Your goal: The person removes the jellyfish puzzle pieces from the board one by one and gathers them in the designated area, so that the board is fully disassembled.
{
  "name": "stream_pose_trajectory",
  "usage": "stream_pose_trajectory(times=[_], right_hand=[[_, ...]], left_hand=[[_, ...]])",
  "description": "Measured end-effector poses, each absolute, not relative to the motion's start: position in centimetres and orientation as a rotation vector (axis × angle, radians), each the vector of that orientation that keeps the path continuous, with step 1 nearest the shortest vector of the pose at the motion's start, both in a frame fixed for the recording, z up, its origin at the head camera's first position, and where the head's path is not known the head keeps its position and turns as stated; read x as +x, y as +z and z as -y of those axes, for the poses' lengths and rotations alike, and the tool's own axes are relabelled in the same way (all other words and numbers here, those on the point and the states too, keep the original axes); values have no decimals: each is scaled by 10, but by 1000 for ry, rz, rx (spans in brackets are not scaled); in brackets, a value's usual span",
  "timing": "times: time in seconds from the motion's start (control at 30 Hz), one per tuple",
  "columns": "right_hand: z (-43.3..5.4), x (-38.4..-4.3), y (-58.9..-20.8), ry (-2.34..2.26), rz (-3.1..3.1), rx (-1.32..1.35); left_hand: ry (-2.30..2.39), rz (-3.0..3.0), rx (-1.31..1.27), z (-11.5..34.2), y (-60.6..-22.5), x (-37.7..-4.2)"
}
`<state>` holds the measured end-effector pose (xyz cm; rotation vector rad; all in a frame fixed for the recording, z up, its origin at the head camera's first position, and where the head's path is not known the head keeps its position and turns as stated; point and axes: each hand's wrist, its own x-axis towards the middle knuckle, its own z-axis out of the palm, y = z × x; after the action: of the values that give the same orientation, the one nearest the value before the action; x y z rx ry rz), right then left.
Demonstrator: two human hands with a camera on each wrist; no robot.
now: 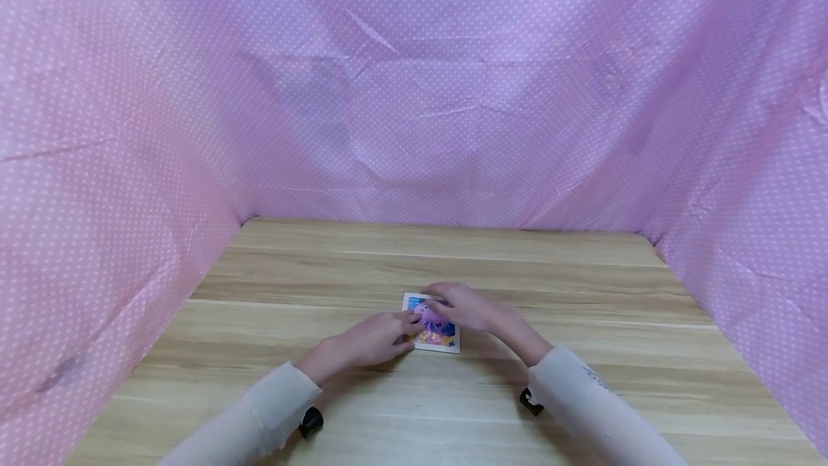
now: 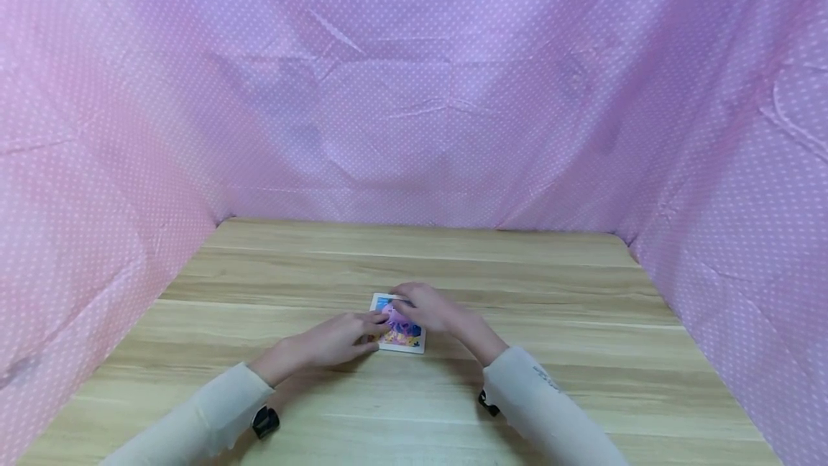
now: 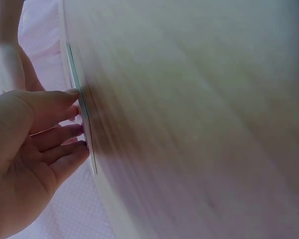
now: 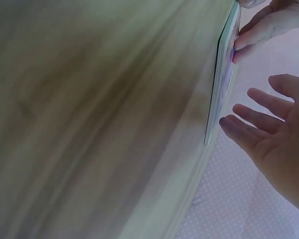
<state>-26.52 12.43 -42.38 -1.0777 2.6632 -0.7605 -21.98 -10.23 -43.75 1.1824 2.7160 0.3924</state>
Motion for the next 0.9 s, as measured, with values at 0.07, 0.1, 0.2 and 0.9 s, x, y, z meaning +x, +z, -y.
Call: stream_pose_trajectory(times=[0.07,0.1,0.2,0.9], right_hand=[[-120,-267,-425,-776,-2663,-1093],[-118,-268,-426,-790,-2662,-1092],[-112,-271,-429,-815,-2665,-1080],[-86,-282,-437,-737,-2773,-1112]], left_hand=[[405,-2713,1186,102,-437,-220],[410,-2711,1187,102,-436,-220],[426,-2706,1196,101,-436,-220],[407,-2727,1310,102,-439,-225]])
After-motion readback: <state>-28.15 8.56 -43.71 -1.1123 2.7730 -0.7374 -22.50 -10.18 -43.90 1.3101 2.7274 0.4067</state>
